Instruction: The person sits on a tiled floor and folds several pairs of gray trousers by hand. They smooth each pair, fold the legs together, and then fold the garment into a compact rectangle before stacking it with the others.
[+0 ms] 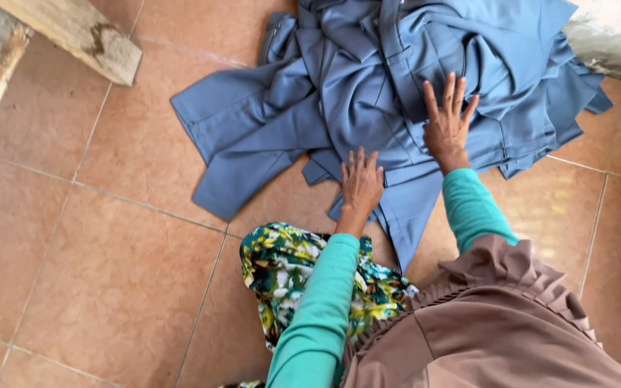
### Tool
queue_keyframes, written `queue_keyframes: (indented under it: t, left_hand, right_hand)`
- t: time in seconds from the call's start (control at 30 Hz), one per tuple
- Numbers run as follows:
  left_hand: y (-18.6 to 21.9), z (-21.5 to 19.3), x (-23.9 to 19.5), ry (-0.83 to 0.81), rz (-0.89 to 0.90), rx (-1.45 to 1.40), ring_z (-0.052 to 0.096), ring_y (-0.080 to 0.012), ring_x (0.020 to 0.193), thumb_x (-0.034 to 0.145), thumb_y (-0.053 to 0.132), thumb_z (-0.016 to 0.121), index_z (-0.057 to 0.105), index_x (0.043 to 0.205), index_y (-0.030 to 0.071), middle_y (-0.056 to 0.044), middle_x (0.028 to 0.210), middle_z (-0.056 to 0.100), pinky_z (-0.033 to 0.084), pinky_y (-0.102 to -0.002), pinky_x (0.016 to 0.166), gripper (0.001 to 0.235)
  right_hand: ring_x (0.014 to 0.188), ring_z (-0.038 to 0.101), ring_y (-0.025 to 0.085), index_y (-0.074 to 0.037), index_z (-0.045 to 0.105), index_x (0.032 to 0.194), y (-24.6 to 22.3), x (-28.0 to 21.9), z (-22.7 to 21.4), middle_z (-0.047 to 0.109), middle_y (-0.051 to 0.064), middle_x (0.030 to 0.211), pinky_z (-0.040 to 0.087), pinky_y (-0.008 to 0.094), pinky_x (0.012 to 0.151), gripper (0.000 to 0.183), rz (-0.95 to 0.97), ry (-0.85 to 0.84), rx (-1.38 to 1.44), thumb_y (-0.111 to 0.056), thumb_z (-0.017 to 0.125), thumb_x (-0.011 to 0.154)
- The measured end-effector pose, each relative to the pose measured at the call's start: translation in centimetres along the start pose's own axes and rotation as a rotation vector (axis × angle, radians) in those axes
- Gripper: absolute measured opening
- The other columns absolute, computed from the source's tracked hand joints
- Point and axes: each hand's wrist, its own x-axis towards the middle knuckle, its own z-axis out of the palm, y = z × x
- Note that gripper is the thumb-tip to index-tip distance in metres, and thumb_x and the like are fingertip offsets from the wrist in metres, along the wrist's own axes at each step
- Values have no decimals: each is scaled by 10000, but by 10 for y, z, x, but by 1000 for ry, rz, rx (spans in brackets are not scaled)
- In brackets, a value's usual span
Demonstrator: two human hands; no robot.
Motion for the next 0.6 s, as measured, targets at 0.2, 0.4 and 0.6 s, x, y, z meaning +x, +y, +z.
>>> queue_keyframes:
  t: [0.2,0.4,0.6]
  left_hand:
    - [-33,28,19,-20,-117,-398,665,-380,1172,1062,378,488,612,1376,116,-186,1253,670,535,-508,972,427]
    - [-19,-50,30,-151,-595,-1234,590,-442,1248,970,664,588,399,1555,155,-290,1435,510,477,-590,991,797]
    - [-177,25,3,138,-699,-822,654,-382,1174,753,328,889,666,1302,76,-226,1183,704,547,-482,945,644]
  right_hand:
    - [1049,576,236,-275,586,1251,51,57,99,624,42,1110,299,490,1086,471,-159,440,-124,-193,764,823]
    - [653,697,104,-261,626,1027,-37,-10,107,663,-55,696,379,462,1097,240,-253,531,-30,-237,685,795]
    - [959,744,253,-172,628,1229,-154,-106,110,748,102,1062,387,553,1095,524,-438,92,437,-160,782,728]
